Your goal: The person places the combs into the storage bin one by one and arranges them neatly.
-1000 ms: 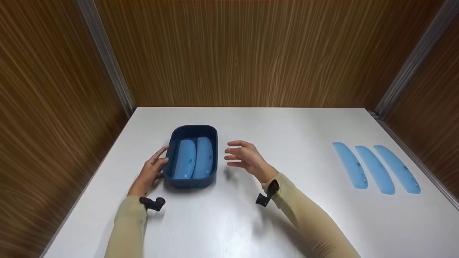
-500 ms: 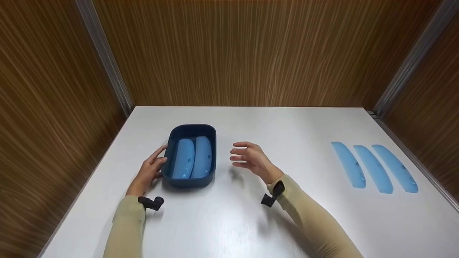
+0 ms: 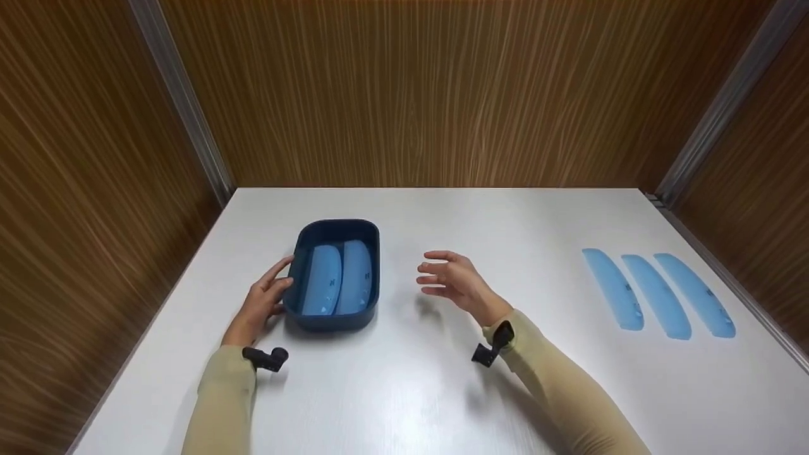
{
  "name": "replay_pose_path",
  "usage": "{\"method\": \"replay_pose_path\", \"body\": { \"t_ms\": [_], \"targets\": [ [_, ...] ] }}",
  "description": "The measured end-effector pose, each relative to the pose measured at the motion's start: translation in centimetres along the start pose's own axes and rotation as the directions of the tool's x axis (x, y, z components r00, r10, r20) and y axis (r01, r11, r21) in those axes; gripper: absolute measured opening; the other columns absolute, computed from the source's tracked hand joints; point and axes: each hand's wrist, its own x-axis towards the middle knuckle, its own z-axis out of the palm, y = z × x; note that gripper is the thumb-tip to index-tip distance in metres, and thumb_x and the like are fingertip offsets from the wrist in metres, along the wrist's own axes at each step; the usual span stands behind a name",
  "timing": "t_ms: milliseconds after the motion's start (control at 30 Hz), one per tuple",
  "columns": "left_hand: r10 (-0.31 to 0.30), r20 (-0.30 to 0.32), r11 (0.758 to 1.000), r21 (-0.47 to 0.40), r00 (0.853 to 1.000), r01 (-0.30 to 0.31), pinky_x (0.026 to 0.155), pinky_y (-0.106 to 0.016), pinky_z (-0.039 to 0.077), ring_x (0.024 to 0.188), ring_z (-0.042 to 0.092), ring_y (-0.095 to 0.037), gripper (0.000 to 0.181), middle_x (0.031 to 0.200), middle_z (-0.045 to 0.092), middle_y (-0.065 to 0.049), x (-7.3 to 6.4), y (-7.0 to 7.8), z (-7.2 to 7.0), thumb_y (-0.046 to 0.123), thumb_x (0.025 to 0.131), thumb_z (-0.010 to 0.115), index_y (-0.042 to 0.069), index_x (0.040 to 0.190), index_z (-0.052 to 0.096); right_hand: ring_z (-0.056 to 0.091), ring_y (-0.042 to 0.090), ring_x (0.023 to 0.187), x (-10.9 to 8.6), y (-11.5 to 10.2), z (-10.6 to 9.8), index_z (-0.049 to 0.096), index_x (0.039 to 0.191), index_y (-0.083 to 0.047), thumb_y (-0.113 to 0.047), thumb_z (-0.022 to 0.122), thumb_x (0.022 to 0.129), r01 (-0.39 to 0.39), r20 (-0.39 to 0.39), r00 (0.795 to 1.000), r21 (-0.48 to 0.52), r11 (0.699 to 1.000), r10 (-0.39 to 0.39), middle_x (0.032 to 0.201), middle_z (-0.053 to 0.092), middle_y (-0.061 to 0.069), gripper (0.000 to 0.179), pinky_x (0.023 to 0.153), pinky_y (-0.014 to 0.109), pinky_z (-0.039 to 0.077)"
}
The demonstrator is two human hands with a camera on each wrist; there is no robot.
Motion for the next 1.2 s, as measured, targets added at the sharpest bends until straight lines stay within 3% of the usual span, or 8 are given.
{"method": "replay_pose_path", "body": {
  "t_ms": [200,333,700,1200],
  "targets": [
    [0.007,-0.021,1.000,-0.014,1.000,-0.007,0.085,-0.036,0.047,0.124,0.044,-0.028,0.053,0.141,0.040,-0.014,0.4,-0.6,-0.1,0.025,0.096,0.053,0.030,0.144,0.034,0.063,0.028,0.089,-0.1,0.2,-1.0,0.050,0.124,-0.004,-0.005,0.064,0.085,0.016,0.021,1.000,0.009,1.000,-0.016,0.114,0.057,0.019,0.042,0.078,0.039,0.051],
    [0.031,-0.024,0.999,-0.019,0.999,-0.031,0.082,-0.035,0.049,0.122,0.046,-0.029,0.054,0.137,0.044,-0.017,0.5,-1.0,-0.2,0.025,0.095,0.054,0.028,0.145,0.034,0.063,0.028,0.089,-0.3,0.0,-1.9,0.049,0.126,-0.003,-0.004,0.063,0.086,0.016,0.011,1.000,0.031,0.999,-0.017,0.113,0.057,0.019,0.042,0.078,0.040,0.050],
    [0.060,-0.016,0.998,-0.024,0.998,-0.061,0.080,-0.035,0.049,0.121,0.047,-0.030,0.054,0.137,0.044,-0.018,0.4,-0.9,-0.1,0.027,0.094,0.055,0.026,0.145,0.035,0.061,0.028,0.092,-1.1,0.2,-4.8,0.045,0.129,-0.002,-0.002,0.060,0.087,0.004,-0.004,1.000,0.053,0.999,-0.004,0.114,0.055,0.018,0.044,0.082,0.040,0.049],
    [0.022,-0.008,1.000,-0.021,1.000,-0.023,0.086,-0.038,0.046,0.128,0.039,-0.030,0.054,0.144,0.035,-0.012,0.3,-0.8,0.3,0.026,0.095,0.053,0.029,0.145,0.033,0.063,0.026,0.090,-2.6,0.1,-7.3,0.043,0.132,-0.001,-0.002,0.060,0.088,-0.004,-0.018,1.000,0.032,0.999,0.005,0.113,0.056,0.016,0.047,0.089,0.043,0.045]
  ]
}}
